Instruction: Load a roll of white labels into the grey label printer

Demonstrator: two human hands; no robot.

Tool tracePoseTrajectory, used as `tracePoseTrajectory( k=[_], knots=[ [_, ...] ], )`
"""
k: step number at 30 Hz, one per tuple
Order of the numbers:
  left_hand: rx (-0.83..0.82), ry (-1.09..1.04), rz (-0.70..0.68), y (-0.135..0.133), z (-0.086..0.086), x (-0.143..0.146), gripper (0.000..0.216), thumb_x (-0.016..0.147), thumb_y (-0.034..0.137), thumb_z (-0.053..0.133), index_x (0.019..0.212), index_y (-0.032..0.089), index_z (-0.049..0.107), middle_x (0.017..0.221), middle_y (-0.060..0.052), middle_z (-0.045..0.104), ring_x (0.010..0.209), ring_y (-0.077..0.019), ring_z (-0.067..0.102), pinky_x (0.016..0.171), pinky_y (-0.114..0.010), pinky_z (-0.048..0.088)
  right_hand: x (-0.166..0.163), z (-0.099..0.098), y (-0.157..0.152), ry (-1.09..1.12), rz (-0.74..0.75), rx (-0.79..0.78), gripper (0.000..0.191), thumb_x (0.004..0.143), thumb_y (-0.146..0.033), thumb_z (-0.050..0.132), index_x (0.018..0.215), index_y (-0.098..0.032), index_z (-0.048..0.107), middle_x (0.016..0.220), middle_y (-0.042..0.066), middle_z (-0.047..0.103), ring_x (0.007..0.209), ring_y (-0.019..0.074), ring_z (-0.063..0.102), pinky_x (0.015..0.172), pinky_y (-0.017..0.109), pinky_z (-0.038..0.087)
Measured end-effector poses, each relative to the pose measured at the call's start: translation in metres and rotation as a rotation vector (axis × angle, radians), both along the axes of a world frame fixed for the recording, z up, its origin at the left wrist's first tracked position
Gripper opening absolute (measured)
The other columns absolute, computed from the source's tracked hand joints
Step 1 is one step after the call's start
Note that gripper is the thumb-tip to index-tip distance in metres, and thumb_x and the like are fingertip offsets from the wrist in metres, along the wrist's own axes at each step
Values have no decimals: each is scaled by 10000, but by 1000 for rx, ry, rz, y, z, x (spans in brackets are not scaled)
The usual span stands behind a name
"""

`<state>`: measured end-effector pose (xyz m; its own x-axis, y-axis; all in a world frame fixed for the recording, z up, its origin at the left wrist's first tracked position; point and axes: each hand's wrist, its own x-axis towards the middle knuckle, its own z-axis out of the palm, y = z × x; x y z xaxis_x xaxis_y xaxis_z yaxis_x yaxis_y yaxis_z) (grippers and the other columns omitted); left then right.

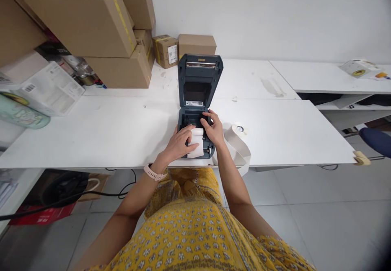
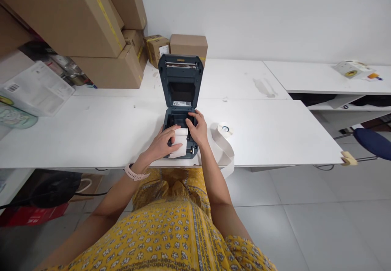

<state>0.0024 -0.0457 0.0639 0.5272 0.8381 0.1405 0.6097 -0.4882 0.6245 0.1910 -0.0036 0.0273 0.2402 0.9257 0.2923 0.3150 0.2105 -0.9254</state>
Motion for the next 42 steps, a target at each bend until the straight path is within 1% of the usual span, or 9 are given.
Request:
tracePoseTrajectory(
  k=[3,5,13,16,22,26,33,39,42],
  knots=[
    [-7,-2,11,0,0,0,151,878,336,625,886,245,505,1528,-102,518,1453,-256,441,1257,-560,187,0,-1,0,7,1,-5,291,842,-364,664,1103,-245,715,1465,112,556,1407,258,481,1182,496,364],
    [-18,5,18,0,0,0,163,876,343,627,941,242,517,1530,-101,514,1443,-258,454,1258,-555,189,0,-1,0,9,-1,-10,288,840,-364,666,1097,-244,717,1465,114,556,1408,261,480,1179,499,367],
    [9,57,6,2,1,1,170,876,371,613,881,230,516,1523,-113,517,1449,-275,445,1245,-546,222,-1,1,-1,3,-3,-10,288,842,-354,664,1099,-236,718,1463,123,559,1411,255,481,1186,494,359],
    [15,55,7,2,0,1,168,874,374,611,918,230,535,1525,-112,514,1443,-275,451,1244,-540,234,-1,1,-1,10,-1,-6,286,840,-366,669,1092,-240,718,1454,115,568,1412,253,479,1198,490,343],
    [23,43,19,2,-1,1,218,867,349,636,1028,232,547,1505,-107,534,1431,-272,465,1238,-526,250,-1,0,0,23,-3,-21,290,832,-368,674,1091,-244,719,1468,118,556,1408,265,481,1173,507,373],
    [33,49,19,2,-2,2,249,870,327,645,1086,233,565,1517,-108,521,1434,-263,459,1220,-504,293,-1,1,-1,10,0,-21,303,841,-361,667,1106,-224,719,1469,136,550,1416,266,474,1181,496,362],
    [47,32,20,3,-4,2,242,861,332,655,1079,244,597,1493,-86,544,1405,-265,484,1215,-508,301,0,0,-1,-8,14,-5,293,851,-381,664,1105,-242,712,1467,120,551,1420,253,468,1185,487,361],
    [25,38,23,2,-1,2,249,854,322,667,1073,234,587,1492,-97,544,1400,-277,486,1217,-528,283,2,1,-3,-32,34,-2,334,867,-436,656,1129,-234,701,1483,129,528,1421,249,466,1200,470,346],
    [21,41,23,2,-1,3,255,854,324,668,1077,234,583,1499,-98,538,1399,-277,486,1215,-536,275,3,2,-4,-69,44,-17,385,888,-510,621,1151,-236,688,1493,130,515,1425,260,457,1171,479,378]
  ],
)
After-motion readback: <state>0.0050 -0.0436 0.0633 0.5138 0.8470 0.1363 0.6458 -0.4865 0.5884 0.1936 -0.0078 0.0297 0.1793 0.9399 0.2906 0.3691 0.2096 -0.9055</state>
